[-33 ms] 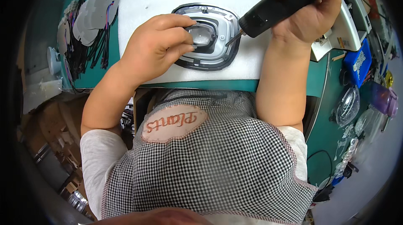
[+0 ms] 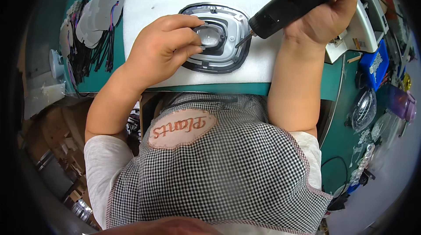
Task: The person assembles plastic housing components by hand, securing an internal ring and a mounting plate to the plastic housing with screws using an electric screwdriver.
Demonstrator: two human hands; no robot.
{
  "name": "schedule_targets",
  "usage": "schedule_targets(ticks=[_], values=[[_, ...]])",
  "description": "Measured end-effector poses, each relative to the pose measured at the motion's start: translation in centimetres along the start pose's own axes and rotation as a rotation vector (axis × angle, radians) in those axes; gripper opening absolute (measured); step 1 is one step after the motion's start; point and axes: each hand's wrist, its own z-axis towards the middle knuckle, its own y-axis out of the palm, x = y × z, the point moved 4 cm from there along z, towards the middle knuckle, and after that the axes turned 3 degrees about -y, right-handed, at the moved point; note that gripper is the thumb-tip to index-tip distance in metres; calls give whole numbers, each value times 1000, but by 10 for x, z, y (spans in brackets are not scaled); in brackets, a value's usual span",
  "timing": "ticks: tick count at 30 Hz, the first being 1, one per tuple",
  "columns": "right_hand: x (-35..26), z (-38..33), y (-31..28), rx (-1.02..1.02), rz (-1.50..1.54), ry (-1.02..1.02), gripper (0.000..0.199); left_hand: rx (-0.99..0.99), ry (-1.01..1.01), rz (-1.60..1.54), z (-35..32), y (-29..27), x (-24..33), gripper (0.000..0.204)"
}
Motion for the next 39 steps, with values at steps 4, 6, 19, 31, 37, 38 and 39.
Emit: schedule_targets(ticks=[4,6,19,31,37,38,39], values=[[-1,0,-3,-12,6,-2,55,-19,-72,42,-1,5,5,15],[-1,0,-3,-8,7,-3,55,-27,-84,92,0,7,5,16],[-6,-5,2,48,-116,-21,54,-115,109,-178,11,12,-31,12],[-8,11,-16,-221,202,168,64,-22,135,-80,1,0,-28,27],[-9,6,-13,-196,185,143,64,396,-311,147,-33,-84,-68,53],[-9,6,-13,-197,183,139,64,440,-482,276,-41,-102,-84,60],[-10,6,-12,-207,183,132,64,435,-603,410,-50,-113,-106,66]])
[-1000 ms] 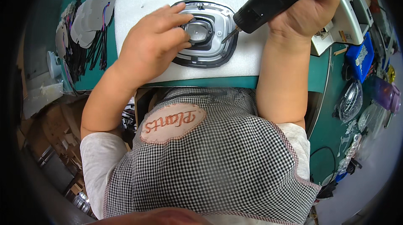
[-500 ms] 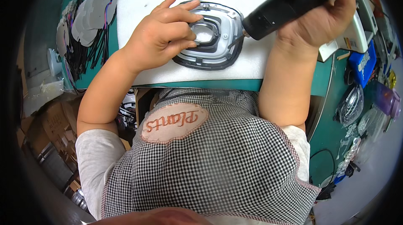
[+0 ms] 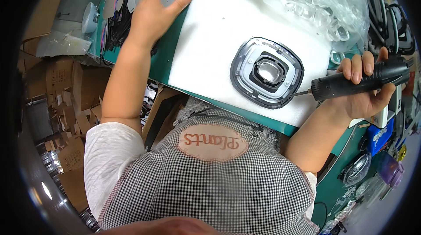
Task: The person assembles plastic housing components by hand, securing an internal ring and a mounting plate to the plastic housing with screws using an electric screwdriver.
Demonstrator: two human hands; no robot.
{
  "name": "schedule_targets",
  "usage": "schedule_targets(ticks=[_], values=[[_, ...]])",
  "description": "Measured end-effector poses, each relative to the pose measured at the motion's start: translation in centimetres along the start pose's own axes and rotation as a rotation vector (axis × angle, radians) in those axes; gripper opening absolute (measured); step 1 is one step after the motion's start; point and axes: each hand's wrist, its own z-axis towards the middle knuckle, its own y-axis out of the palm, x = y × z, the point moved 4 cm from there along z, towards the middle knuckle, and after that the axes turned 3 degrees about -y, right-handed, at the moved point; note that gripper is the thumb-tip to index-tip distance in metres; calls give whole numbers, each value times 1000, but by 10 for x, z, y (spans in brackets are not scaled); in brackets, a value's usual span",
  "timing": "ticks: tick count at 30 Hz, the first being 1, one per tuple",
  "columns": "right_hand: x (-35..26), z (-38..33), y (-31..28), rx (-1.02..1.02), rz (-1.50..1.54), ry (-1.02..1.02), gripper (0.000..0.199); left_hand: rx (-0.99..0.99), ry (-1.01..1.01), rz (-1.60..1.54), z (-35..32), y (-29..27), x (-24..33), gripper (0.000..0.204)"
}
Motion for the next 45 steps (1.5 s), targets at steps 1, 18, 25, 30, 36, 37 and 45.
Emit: schedule_targets(ticks=[1,18,25,30,36,37,45], values=[[0,1,1,-8,1,0,64,18,-92,154,6,2,-24,72],[-85,-23,52,-82,-581,-428,62,-45,-243,-793,25,-7,-89,75],[-112,-42,65,135,-1015,-872,63,-243,150,-755,9,-9,-12,90],[-102,-39,67,253,-1326,-894,58,-346,248,-648,-5,2,16,95],[-95,-32,60,49,-1248,-968,63,-366,267,-662,-12,11,23,96],[-94,-31,62,51,-1246,-965,63,-376,262,-675,-14,11,22,95],[-80,-18,54,205,-1272,-557,54,-467,338,-757,-30,21,41,89]])
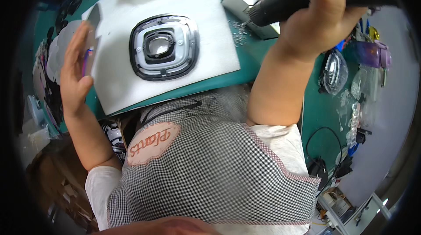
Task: The person assembles plastic housing components by hand, securing an internal ring and a mounting plate to the plastic housing with screws using an electric screwdriver.
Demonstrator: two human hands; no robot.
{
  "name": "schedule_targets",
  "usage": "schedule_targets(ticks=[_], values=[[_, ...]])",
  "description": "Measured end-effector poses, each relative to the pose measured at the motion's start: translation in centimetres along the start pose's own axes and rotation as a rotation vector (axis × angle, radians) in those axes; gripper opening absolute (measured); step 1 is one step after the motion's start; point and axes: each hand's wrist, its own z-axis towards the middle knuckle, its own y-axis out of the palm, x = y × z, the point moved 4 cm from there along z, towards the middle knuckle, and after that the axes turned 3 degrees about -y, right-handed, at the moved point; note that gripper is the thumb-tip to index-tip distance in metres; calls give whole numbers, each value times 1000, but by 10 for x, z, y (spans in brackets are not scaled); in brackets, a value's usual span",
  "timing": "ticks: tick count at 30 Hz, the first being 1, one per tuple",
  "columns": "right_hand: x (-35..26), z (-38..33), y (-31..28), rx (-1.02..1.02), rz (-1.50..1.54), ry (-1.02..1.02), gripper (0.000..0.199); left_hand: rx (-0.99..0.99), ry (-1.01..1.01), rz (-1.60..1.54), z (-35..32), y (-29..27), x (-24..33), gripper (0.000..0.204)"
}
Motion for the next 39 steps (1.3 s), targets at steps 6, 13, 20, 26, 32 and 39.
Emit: schedule_targets(ticks=[6,13,20,26,32,39], values=[[11,-15,3,-160,487,249,60,-132,80,262,8,34,24,80],[-5,-21,40,-392,628,104,63,-238,201,383,21,76,42,78],[-14,-17,56,-580,713,-46,67,-268,157,356,23,92,37,78],[1,-16,64,-695,722,-91,74,-256,157,355,25,93,37,79],[10,-19,64,-676,708,-116,75,-263,152,353,25,95,38,80],[8,-27,77,-599,666,-74,78,-262,153,323,27,94,39,78]])
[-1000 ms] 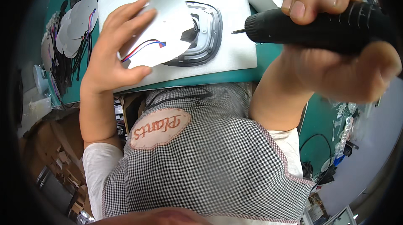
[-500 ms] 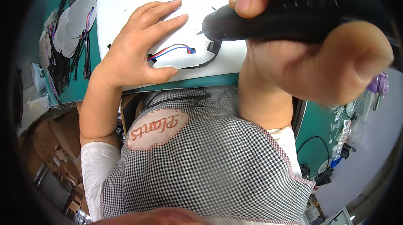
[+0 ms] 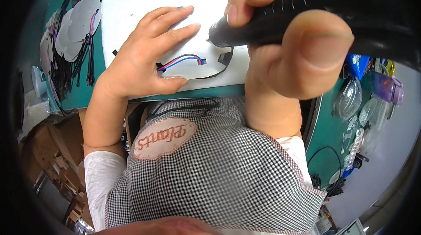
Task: The person assembles plastic housing components by hand, securing an internal ring and a mounting plate to the plastic housing with screws using an electric screwdriver.
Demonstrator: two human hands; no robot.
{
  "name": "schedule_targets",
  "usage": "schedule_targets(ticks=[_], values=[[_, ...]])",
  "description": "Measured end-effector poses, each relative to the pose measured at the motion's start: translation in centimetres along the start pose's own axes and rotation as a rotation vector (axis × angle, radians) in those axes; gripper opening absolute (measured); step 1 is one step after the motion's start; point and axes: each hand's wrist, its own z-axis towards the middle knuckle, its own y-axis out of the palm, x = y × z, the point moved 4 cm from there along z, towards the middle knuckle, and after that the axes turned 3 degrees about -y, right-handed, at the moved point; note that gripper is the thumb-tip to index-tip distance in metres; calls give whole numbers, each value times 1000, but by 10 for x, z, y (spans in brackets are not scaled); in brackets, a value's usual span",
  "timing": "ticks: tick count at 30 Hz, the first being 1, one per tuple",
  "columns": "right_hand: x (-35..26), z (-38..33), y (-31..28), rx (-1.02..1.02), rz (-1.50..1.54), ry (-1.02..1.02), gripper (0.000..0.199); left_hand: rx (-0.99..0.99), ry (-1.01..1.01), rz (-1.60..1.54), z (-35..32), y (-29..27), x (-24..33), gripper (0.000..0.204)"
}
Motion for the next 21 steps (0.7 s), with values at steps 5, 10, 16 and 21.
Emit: schedule_targets(ticks=[5,10,16,21], values=[[-2,16,19,-125,-6,4,81,-13,8,-20,0,-2,-1,76],[5,22,39,5,61,88,79,0,1,-17,-2,-1,-4,75],[15,5,24,68,87,29,75,2,26,-23,2,2,-3,76],[-31,2,-16,374,-255,60,66,-22,4,-30,4,1,2,78]])
